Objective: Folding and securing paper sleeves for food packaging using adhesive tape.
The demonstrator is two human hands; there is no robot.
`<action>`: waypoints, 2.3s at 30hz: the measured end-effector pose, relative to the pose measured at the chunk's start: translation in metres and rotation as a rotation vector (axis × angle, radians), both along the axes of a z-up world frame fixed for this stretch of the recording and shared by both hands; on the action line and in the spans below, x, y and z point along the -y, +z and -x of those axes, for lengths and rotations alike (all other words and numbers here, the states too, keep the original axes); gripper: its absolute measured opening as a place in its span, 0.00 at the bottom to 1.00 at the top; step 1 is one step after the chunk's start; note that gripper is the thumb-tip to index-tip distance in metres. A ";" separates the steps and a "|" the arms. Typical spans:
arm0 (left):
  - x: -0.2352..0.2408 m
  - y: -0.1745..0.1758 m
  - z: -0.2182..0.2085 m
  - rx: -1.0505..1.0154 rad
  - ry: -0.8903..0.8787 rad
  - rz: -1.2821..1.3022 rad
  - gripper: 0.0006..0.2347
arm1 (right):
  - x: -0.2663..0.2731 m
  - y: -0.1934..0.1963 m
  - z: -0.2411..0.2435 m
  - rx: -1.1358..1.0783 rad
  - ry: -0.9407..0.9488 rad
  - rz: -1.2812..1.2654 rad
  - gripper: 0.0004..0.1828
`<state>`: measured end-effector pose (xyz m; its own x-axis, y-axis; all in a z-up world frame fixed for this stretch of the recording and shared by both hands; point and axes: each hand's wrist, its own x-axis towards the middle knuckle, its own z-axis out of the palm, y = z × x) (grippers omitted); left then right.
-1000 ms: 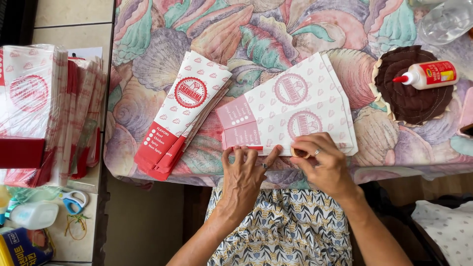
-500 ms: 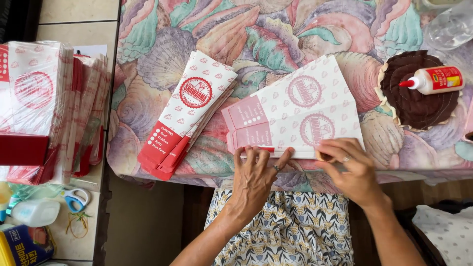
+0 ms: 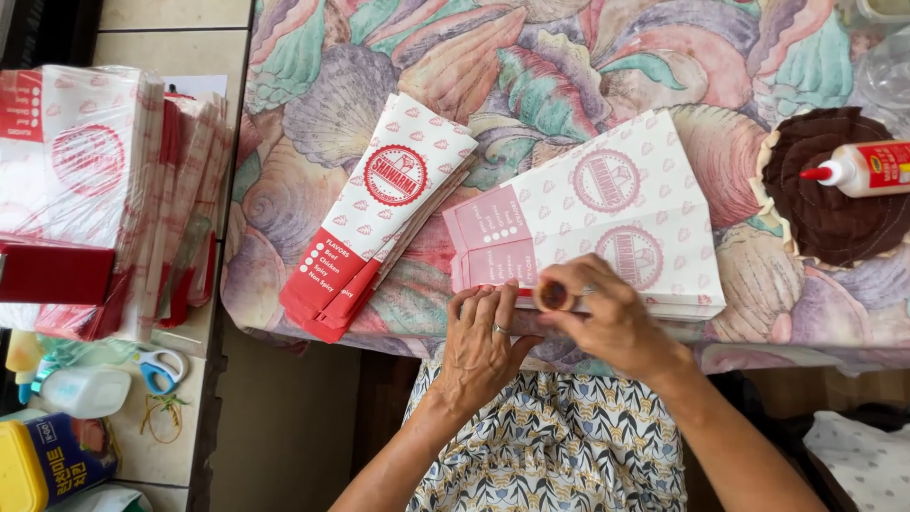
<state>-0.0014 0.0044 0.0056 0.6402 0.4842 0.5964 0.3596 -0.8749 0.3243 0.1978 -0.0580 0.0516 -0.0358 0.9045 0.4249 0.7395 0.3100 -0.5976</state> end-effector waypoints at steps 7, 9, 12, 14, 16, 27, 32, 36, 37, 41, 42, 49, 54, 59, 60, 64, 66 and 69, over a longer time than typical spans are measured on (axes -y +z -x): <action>-0.001 0.005 0.003 -0.002 -0.051 0.053 0.36 | -0.010 0.014 0.009 -0.043 -0.031 0.060 0.35; -0.002 0.005 0.002 -0.027 -0.033 0.058 0.37 | -0.026 0.013 0.026 -0.051 -0.018 -0.007 0.30; -0.004 0.000 0.004 -0.042 -0.016 0.075 0.36 | -0.022 0.001 0.025 -0.002 -0.049 -0.094 0.34; -0.002 0.017 0.004 -0.022 -0.007 0.125 0.34 | -0.003 -0.009 0.015 0.179 -0.111 -0.188 0.32; -0.002 0.024 0.004 -0.003 0.011 0.174 0.33 | 0.017 -0.025 0.006 0.356 -0.164 -0.283 0.31; 0.013 0.020 -0.045 0.085 0.062 -0.131 0.10 | 0.042 -0.031 0.004 0.464 -0.381 -0.431 0.08; -0.033 0.020 0.015 0.084 0.063 -0.308 0.07 | 0.042 -0.035 -0.002 0.414 -0.374 -0.422 0.10; -0.055 -0.004 0.051 0.273 0.235 -0.118 0.10 | 0.040 -0.027 0.004 0.375 -0.373 -0.441 0.08; -0.055 0.009 0.039 0.276 0.232 -0.123 0.10 | 0.036 -0.027 0.003 0.377 -0.376 -0.446 0.08; -0.022 0.034 -0.015 0.375 0.113 -0.075 0.09 | 0.042 -0.023 0.007 0.381 -0.367 -0.427 0.08; -0.016 0.036 -0.033 0.346 0.007 -0.084 0.07 | 0.039 -0.022 0.007 0.385 -0.375 -0.426 0.08; -0.038 0.015 0.004 0.252 0.029 -0.114 0.10 | 0.042 -0.023 0.002 0.404 -0.358 -0.393 0.09; -0.063 0.034 0.035 0.239 0.130 0.124 0.09 | 0.041 -0.017 0.005 0.407 -0.354 -0.357 0.12; -0.056 0.036 0.037 0.211 0.063 0.162 0.16 | 0.040 -0.007 0.000 0.436 -0.324 -0.287 0.11; -0.056 0.029 0.038 0.201 0.041 0.096 0.18 | 0.039 -0.007 -0.002 0.455 -0.306 -0.239 0.09; -0.021 -0.015 0.013 0.260 0.017 -0.100 0.11 | 0.034 -0.005 -0.012 0.466 -0.265 -0.176 0.05; 0.005 -0.029 -0.005 0.205 -0.046 -0.196 0.08 | 0.029 -0.003 -0.016 0.518 -0.188 -0.175 0.03; 0.011 0.003 -0.011 0.226 -0.061 -0.155 0.07 | 0.019 0.019 -0.015 0.574 -0.126 -0.189 0.05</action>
